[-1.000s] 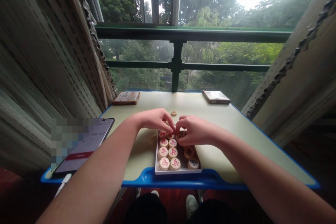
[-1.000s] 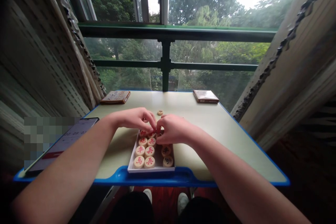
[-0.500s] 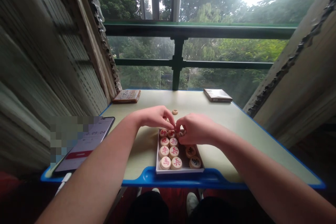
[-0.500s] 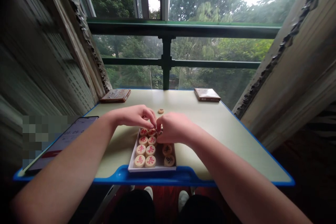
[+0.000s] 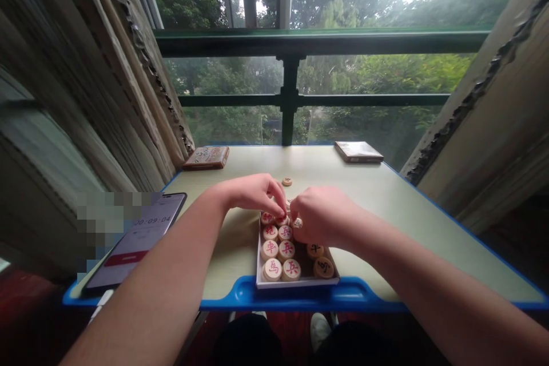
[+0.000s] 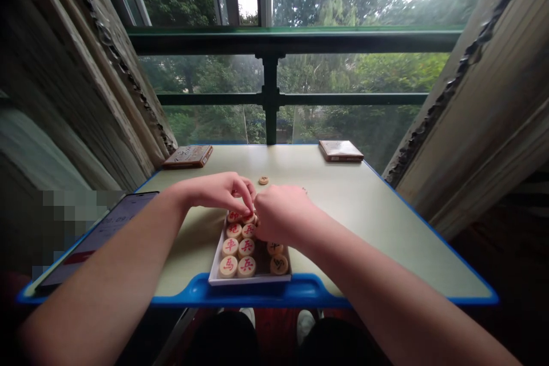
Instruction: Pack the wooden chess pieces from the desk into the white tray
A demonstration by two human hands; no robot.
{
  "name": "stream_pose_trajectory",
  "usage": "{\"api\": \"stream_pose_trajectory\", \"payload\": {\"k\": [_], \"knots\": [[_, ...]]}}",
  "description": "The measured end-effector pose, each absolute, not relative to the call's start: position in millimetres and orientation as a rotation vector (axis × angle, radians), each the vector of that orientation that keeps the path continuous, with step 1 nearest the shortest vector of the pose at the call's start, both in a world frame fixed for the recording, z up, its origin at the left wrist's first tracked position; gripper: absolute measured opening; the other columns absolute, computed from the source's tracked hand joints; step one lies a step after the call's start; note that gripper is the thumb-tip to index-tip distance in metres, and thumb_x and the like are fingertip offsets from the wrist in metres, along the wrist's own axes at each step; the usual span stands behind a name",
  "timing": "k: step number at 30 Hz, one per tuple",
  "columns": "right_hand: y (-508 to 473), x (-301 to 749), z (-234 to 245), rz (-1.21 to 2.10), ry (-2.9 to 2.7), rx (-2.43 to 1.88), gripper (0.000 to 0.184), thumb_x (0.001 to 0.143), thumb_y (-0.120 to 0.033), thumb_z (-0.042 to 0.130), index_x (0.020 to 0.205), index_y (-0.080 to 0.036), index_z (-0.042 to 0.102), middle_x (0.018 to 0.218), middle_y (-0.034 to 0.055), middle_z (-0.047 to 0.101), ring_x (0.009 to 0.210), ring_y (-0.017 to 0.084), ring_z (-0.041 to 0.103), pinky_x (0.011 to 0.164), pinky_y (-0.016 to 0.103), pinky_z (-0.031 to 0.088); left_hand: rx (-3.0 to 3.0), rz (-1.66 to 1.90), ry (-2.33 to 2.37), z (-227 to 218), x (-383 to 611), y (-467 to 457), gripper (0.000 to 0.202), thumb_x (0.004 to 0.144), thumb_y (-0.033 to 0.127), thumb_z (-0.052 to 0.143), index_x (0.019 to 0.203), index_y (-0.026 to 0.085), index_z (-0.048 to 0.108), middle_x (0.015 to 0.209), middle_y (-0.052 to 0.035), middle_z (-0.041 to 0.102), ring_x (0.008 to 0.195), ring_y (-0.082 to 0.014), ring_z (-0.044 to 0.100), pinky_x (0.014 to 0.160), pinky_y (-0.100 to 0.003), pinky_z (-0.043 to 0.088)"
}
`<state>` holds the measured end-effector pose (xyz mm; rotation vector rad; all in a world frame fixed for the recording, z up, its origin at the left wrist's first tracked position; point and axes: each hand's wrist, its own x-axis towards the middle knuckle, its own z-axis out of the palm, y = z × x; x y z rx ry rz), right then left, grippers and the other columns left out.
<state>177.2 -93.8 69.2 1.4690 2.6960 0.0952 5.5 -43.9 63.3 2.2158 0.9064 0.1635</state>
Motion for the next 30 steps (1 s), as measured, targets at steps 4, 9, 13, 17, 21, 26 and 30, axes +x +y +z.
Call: {"api": "stream_pose_trajectory", "payload": {"k": [4,9,13,17,21,26,30], "knots": [[-92.8,176.8,67.9,0.063,2.689,1.474,0.032,0.062,-0.033,0.059,0.09,-0.023,0.069,0.066,0.0079,0.064,0.058,0.02,0.059,0.049,0.026,0.036,2.251,0.166,0.891,64.8,6.9,-45.0,0.017,0.064,0.023,0.066,0.079,0.02,0.073,0.09,-0.0019,0.066,0.085,-0.0165,0.059,0.077,-0.022,0.041],[-91.8,179.9,70.9,-0.001,2.678,1.505,0.024,0.063,-0.031,0.058,0.083,-0.024,0.071,0.07,0.0079,0.066,0.057,0.018,0.059,0.048,0.024,0.035,2.225,0.168,0.893,65.1,6.7,-45.2,0.018,0.064,0.024,0.066,0.079,0.02,0.073,0.088,-0.002,0.066,0.083,-0.0165,0.059,0.075,-0.023,0.041],[-90.5,182.7,71.2,-0.022,2.691,1.498,0.021,0.067,-0.035,0.056,0.074,-0.024,0.072,0.071,0.0088,0.066,0.059,0.019,0.059,0.048,0.026,0.036,2.214,0.18,0.887,64.0,5.3,-44.3,0.018,0.065,0.027,0.066,0.079,0.019,0.073,0.089,-0.0031,0.066,0.084,-0.0171,0.058,0.075,-0.024,0.041],[-90.2,182.5,70.7,-0.077,2.713,1.469,0.019,0.067,-0.031,0.056,0.076,-0.027,0.072,0.074,0.0074,0.068,0.063,0.02,0.06,0.05,0.026,0.036,2.178,0.207,0.854,63.7,4.4,-44.4,0.019,0.067,0.027,0.065,0.08,0.017,0.072,0.088,-0.0041,0.067,0.083,-0.0171,0.058,0.074,-0.025,0.042],[-92.1,179.6,73.3,-0.09,2.685,1.488,0.023,0.064,-0.028,0.058,0.081,-0.026,0.073,0.074,0.007,0.068,0.059,0.018,0.058,0.048,0.024,0.033,2.166,0.227,0.84,65.4,4.2,-45.3,0.019,0.067,0.028,0.065,0.08,0.017,0.073,0.086,-0.0041,0.066,0.082,-0.0171,0.058,0.074,-0.025,0.042],[-94.3,179.2,76.0,-0.094,2.691,1.478,0.022,0.067,-0.031,0.053,0.075,-0.024,0.073,0.07,0.0073,0.067,0.056,0.017,0.056,0.047,0.024,0.032,2.176,0.231,0.846,64.9,3.0,-44.7,0.019,0.067,0.028,0.065,0.08,0.016,0.072,0.087,-0.0046,0.066,0.082,-0.017,0.058,0.074,-0.025,0.042],[-93.1,183.1,74.4,-0.123,2.716,1.444,0.022,0.069,-0.029,0.051,0.074,-0.026,0.072,0.07,0.0062,0.067,0.059,0.018,0.057,0.05,0.026,0.034,2.16,0.248,0.851,63.7,2.2,-44.2,0.018,0.068,0.027,0.064,0.081,0.016,0.072,0.086,-0.0043,0.066,0.082,-0.0163,0.058,0.072,-0.024,0.042]]}}
